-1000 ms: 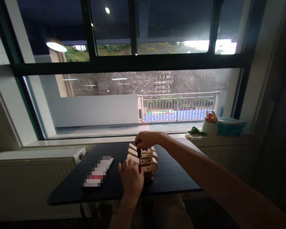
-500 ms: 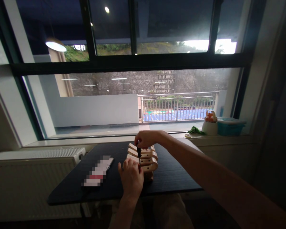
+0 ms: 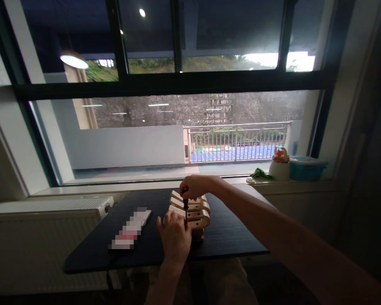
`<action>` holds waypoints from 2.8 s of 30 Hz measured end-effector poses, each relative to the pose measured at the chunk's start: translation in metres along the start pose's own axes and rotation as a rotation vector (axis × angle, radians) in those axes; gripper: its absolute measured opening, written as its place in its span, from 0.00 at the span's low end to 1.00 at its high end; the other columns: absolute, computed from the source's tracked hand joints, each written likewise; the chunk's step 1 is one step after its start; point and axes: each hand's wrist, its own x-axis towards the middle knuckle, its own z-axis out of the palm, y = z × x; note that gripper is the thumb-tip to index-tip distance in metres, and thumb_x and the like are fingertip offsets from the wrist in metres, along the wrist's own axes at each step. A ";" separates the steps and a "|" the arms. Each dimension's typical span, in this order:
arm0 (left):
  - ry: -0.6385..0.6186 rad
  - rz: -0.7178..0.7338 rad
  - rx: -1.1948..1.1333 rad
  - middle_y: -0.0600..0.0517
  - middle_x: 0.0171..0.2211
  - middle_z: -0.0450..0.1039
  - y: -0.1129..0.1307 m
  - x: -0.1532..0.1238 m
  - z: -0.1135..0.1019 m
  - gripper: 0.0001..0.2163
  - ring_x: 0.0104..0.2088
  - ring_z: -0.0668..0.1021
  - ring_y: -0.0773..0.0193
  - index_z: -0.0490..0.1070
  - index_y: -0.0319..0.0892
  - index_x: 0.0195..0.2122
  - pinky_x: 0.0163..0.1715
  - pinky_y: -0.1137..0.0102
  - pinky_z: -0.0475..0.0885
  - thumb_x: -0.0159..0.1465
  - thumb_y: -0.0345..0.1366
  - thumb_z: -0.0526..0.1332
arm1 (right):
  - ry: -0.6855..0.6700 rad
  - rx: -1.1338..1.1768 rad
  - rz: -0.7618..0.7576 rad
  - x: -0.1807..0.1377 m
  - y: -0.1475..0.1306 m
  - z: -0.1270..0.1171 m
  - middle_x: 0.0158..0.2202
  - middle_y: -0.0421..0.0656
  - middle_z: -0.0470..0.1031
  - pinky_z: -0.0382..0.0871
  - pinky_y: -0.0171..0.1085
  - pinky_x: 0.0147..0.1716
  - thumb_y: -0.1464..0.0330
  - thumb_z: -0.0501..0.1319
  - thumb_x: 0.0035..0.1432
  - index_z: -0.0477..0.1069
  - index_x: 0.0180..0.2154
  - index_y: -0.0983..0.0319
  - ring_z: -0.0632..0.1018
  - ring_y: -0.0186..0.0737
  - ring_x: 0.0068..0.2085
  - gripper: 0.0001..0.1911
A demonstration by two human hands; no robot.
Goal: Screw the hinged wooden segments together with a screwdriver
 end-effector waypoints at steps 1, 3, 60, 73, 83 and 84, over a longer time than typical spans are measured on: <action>0.002 0.002 -0.001 0.46 0.40 0.74 0.000 0.000 0.000 0.05 0.51 0.69 0.51 0.73 0.40 0.32 0.56 0.48 0.52 0.58 0.29 0.58 | 0.004 -0.001 0.002 0.001 0.001 0.002 0.30 0.45 0.78 0.66 0.28 0.25 0.70 0.58 0.52 0.75 0.42 0.66 0.76 0.33 0.28 0.15; 0.006 0.004 -0.001 0.46 0.40 0.74 0.000 0.000 0.000 0.05 0.51 0.69 0.51 0.73 0.40 0.31 0.56 0.47 0.53 0.58 0.29 0.58 | 0.012 -0.003 0.009 0.002 0.003 0.004 0.30 0.46 0.78 0.65 0.28 0.25 0.69 0.57 0.53 0.75 0.41 0.67 0.76 0.33 0.28 0.15; -0.174 -0.191 -1.052 0.48 0.38 0.77 -0.033 -0.011 0.002 0.16 0.40 0.79 0.57 0.67 0.42 0.40 0.43 0.63 0.74 0.51 0.39 0.63 | -0.054 -0.077 0.047 -0.007 0.002 0.007 0.35 0.46 0.78 0.63 0.28 0.23 0.70 0.57 0.51 0.74 0.43 0.66 0.74 0.33 0.29 0.16; -0.124 -0.173 -1.093 0.50 0.38 0.76 -0.031 -0.015 0.005 0.16 0.39 0.79 0.59 0.63 0.43 0.41 0.40 0.66 0.74 0.53 0.38 0.63 | -0.020 -0.125 0.035 -0.007 0.003 0.011 0.33 0.46 0.79 0.62 0.29 0.24 0.69 0.57 0.52 0.74 0.42 0.65 0.74 0.33 0.28 0.16; -0.042 -0.111 -0.973 0.50 0.38 0.74 -0.041 -0.018 0.011 0.14 0.39 0.77 0.60 0.63 0.43 0.43 0.41 0.65 0.72 0.56 0.38 0.61 | 0.002 -0.171 0.019 -0.002 0.004 0.013 0.33 0.44 0.78 0.61 0.30 0.24 0.69 0.57 0.52 0.74 0.41 0.64 0.73 0.33 0.29 0.15; -0.050 -0.107 -0.979 0.50 0.37 0.74 -0.042 -0.018 0.011 0.14 0.38 0.77 0.61 0.63 0.43 0.43 0.40 0.66 0.72 0.56 0.38 0.61 | -0.002 -0.170 0.022 -0.002 0.003 0.013 0.32 0.44 0.78 0.60 0.30 0.24 0.69 0.57 0.52 0.74 0.41 0.64 0.73 0.33 0.28 0.15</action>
